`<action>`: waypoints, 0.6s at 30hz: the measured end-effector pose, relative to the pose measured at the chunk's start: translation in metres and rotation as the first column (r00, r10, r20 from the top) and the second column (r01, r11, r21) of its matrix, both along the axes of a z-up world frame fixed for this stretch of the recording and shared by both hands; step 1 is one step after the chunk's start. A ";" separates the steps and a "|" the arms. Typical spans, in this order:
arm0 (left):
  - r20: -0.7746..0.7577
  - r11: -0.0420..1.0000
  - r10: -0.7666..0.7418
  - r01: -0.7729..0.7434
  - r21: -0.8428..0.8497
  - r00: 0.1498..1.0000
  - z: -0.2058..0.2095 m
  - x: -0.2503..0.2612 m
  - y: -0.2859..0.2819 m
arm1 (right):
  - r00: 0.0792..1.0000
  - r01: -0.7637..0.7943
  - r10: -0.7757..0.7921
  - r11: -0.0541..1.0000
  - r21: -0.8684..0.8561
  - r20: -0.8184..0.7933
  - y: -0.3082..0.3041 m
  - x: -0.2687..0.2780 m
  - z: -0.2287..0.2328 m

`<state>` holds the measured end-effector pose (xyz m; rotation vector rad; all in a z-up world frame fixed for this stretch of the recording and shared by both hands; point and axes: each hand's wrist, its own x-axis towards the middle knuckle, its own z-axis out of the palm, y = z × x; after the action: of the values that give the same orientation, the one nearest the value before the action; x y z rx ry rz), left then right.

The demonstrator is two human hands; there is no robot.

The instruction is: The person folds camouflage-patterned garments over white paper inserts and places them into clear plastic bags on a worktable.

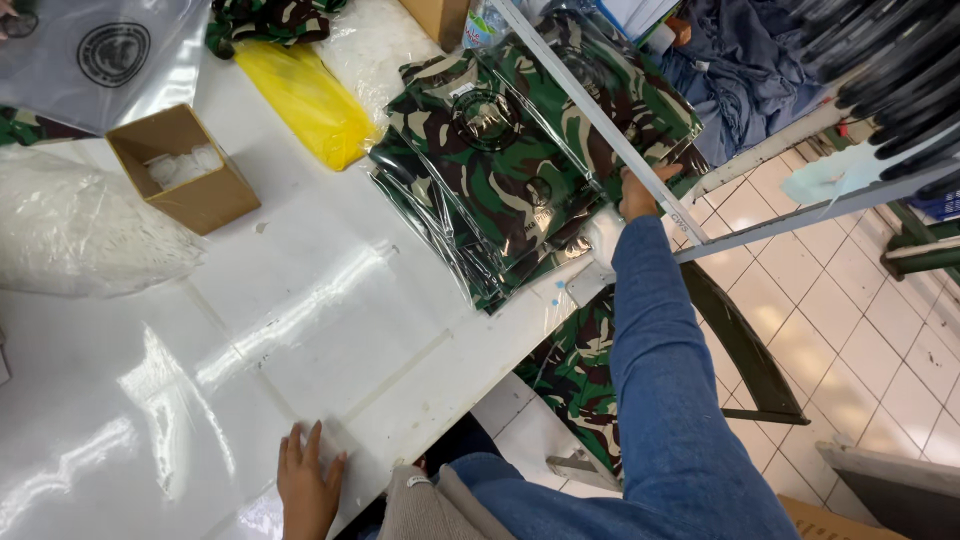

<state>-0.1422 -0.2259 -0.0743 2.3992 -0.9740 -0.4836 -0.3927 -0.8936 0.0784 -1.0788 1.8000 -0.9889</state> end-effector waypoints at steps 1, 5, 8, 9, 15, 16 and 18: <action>-0.004 1.000 0.002 -0.002 0.001 1.000 0.003 -0.008 -0.004 | 1.000 -0.002 0.002 1.000 0.001 -0.004 0.002 0.006 0.003; -0.015 0.993 -0.105 0.104 -0.057 0.994 0.011 -0.037 0.005 | 0.710 -0.442 0.412 0.892 0.094 -0.571 0.041 0.017 0.003; 0.066 0.975 -0.206 0.211 -0.076 0.976 0.016 -0.051 0.035 | 0.265 -0.765 0.460 0.636 0.106 -0.847 0.112 0.033 -0.014; 0.138 0.959 -0.260 0.272 -0.080 0.956 0.017 -0.053 0.042 | 0.309 -0.852 0.499 0.524 -0.003 -0.809 0.136 0.038 -0.019; -0.114 0.923 -0.383 0.382 -0.031 0.917 0.065 -0.068 0.095 | 0.444 -0.885 0.807 0.328 -0.330 -0.389 0.427 -0.010 -0.144; -0.125 0.916 -0.400 0.401 -0.020 0.908 0.061 -0.070 0.107 | 0.458 -0.880 0.804 0.350 -0.320 -0.380 0.470 -0.031 -0.151; -0.067 0.884 -0.467 0.465 -0.045 0.881 0.054 -0.074 0.126 | 0.586 -0.809 0.800 0.586 -0.037 -0.129 0.553 -0.069 -0.161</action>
<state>-0.2163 -0.0998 -0.0204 2.0915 -1.5215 -0.7203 -0.4617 -0.3406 -0.0826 -1.8035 1.0777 -0.4359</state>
